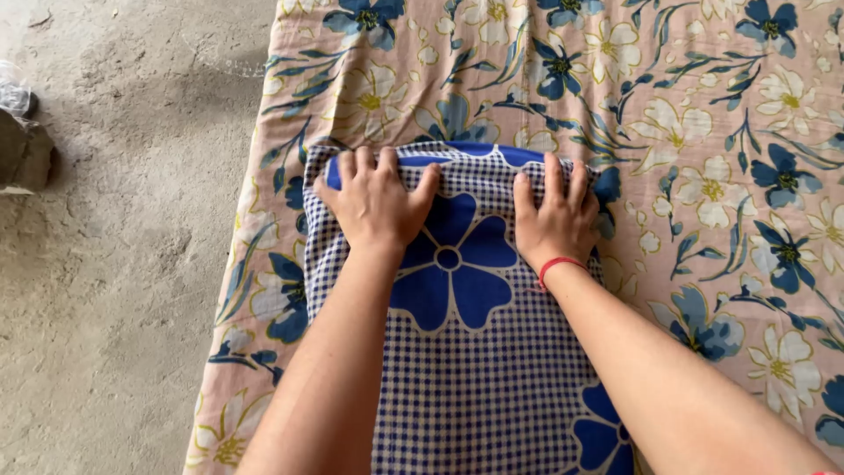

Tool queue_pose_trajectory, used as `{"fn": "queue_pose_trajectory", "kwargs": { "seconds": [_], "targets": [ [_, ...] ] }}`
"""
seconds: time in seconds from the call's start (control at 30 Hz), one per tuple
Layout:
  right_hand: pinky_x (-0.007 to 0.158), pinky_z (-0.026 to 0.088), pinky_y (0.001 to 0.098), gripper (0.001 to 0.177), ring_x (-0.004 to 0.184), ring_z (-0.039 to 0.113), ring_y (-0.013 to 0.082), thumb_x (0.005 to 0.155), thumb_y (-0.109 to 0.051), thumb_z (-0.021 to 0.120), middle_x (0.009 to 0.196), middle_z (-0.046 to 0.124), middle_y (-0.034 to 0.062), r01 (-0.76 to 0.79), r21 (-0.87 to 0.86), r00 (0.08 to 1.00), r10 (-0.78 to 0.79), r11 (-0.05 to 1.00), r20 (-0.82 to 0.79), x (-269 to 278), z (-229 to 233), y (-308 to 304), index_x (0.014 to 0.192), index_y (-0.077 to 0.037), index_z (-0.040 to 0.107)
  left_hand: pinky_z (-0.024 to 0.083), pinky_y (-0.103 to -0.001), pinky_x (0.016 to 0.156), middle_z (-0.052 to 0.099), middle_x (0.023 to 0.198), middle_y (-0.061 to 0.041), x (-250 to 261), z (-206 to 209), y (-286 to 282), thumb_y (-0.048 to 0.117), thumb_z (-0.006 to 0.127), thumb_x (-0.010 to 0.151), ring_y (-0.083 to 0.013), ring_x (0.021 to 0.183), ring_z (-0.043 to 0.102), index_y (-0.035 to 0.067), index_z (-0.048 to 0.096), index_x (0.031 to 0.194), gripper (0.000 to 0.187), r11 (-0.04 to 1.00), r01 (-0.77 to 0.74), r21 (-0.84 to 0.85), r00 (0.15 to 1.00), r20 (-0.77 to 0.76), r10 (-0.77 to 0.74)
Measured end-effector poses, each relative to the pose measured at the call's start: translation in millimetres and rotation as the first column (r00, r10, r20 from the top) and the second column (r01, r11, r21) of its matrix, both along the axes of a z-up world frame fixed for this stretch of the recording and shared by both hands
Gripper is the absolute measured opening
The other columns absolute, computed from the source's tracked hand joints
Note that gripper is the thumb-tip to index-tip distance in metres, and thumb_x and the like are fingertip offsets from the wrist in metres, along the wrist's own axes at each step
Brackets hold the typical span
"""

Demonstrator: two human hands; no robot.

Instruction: Folding a striped bedsheet and then a blue floral pillowcase on a bed.

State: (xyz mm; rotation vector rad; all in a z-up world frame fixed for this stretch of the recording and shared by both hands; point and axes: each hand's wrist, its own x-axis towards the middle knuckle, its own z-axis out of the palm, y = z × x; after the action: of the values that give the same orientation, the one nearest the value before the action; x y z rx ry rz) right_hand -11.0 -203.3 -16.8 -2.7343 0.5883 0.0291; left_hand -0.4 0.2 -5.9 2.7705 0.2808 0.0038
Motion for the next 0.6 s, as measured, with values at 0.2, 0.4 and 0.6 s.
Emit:
{"fn": "queue_pose_trajectory", "kwargs": {
  "seconds": [0.2, 0.4, 0.6],
  "targets": [
    [0.112, 0.034, 0.0615, 0.071, 0.142, 0.036, 0.0489, 0.100, -0.063, 0.033, 0.169, 0.017, 0.0136, -0.066, -0.019, 0.997, 0.066, 0.998, 0.050, -35, -24, -29, 0.163, -0.037, 0.017, 0.016, -0.078, 0.108, 0.035, 0.162, -0.012, -22, -23, 6, 0.073, 0.043, 0.094, -0.0436, 0.150, 0.019, 0.023, 0.044, 0.155, 0.079, 1.000, -0.012, 0.021, 0.976, 0.218, 0.007],
    [0.116, 0.031, 0.0571, 0.069, 0.144, 0.035, 0.0467, 0.101, -0.062, 0.031, 0.168, 0.022, 0.0156, -0.087, -0.021, 0.995, 0.086, 0.996, -0.042, -81, -41, -49, 0.163, -0.038, 0.016, 0.012, -0.081, 0.107, 0.014, 0.170, -0.005, -71, -11, 9, 0.076, 0.040, 0.093, -0.0398, 0.154, 0.009, 0.032, 0.025, 0.163, 0.083, 0.997, -0.025, 0.074, 0.997, 0.073, 0.020],
    [0.117, 0.032, 0.0530, 0.073, 0.143, 0.037, 0.0441, 0.101, -0.060, 0.028, 0.158, 0.035, 0.0219, -0.145, 0.004, 0.986, 0.145, 0.989, -0.079, -127, -37, -63, 0.165, -0.029, 0.014, 0.020, -0.076, 0.109, 0.012, 0.172, -0.005, -130, -1, 7, 0.079, 0.040, 0.090, -0.0442, 0.150, 0.015, 0.035, 0.023, 0.162, 0.086, 0.990, -0.138, -0.013, 0.990, -0.001, 0.138]
  ]
}}
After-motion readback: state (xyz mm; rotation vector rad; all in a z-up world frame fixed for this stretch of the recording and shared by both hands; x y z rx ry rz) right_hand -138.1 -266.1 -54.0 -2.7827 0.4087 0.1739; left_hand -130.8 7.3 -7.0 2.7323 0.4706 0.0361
